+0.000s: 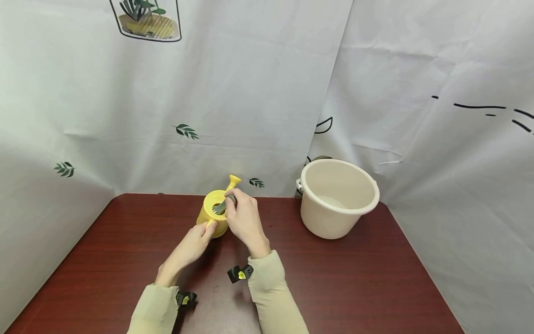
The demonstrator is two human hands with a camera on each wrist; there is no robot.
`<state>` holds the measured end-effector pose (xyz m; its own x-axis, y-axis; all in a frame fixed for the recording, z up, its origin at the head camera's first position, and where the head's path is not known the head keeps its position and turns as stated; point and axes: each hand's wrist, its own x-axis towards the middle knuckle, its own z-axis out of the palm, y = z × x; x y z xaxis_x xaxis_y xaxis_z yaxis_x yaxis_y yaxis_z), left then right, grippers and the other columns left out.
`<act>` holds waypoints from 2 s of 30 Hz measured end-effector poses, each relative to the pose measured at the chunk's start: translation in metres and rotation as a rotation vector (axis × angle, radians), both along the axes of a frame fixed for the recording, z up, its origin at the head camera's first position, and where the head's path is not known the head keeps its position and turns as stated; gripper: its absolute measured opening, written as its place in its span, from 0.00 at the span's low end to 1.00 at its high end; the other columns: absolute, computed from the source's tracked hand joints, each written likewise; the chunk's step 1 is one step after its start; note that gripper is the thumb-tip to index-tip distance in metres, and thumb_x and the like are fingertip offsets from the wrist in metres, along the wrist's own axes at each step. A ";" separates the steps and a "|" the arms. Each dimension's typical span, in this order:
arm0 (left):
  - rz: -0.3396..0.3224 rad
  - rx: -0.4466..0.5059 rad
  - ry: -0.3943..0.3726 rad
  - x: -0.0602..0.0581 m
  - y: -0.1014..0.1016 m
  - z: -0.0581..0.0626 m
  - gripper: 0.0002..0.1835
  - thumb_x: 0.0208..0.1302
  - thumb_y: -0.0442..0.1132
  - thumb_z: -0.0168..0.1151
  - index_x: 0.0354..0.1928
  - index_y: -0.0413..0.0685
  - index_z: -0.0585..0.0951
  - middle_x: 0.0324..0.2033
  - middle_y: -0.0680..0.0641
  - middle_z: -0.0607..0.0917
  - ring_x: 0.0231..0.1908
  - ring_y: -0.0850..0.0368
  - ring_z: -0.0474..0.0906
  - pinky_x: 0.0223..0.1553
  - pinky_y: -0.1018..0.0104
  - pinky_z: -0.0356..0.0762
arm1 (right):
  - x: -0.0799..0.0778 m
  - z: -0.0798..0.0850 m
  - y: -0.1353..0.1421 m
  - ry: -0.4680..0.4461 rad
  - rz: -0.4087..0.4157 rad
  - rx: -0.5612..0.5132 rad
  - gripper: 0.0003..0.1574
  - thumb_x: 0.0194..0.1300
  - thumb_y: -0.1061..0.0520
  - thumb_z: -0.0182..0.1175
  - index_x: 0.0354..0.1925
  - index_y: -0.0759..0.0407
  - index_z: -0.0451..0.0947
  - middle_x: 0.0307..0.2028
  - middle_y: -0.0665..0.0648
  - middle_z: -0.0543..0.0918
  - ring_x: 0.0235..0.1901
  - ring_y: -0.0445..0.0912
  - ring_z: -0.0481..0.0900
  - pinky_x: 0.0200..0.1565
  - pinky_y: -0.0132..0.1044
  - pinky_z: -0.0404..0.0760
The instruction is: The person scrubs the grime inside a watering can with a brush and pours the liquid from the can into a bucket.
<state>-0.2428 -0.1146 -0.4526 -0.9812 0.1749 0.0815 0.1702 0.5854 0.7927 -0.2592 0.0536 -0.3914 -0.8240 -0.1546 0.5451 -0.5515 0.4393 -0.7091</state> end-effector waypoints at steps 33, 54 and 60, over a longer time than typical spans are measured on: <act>-0.054 0.136 -0.098 0.003 0.003 -0.004 0.28 0.78 0.53 0.43 0.18 0.46 0.67 0.14 0.53 0.61 0.14 0.60 0.53 0.18 0.69 0.53 | -0.002 -0.014 -0.015 -0.057 0.031 0.135 0.08 0.71 0.64 0.54 0.42 0.61 0.81 0.36 0.53 0.83 0.29 0.42 0.76 0.33 0.34 0.76; -0.016 0.123 -0.081 -0.001 0.001 -0.005 0.25 0.78 0.48 0.45 0.19 0.47 0.68 0.15 0.53 0.63 0.16 0.59 0.56 0.20 0.68 0.56 | 0.000 -0.002 0.000 -0.187 0.081 -0.032 0.11 0.74 0.61 0.52 0.47 0.63 0.79 0.21 0.53 0.79 0.19 0.45 0.76 0.22 0.35 0.73; -0.025 0.141 -0.103 0.001 0.002 -0.007 0.27 0.78 0.51 0.45 0.18 0.48 0.66 0.14 0.54 0.62 0.14 0.61 0.54 0.18 0.70 0.54 | -0.001 -0.012 -0.010 -0.186 0.078 0.031 0.09 0.73 0.61 0.53 0.45 0.60 0.80 0.26 0.57 0.81 0.16 0.41 0.71 0.21 0.33 0.72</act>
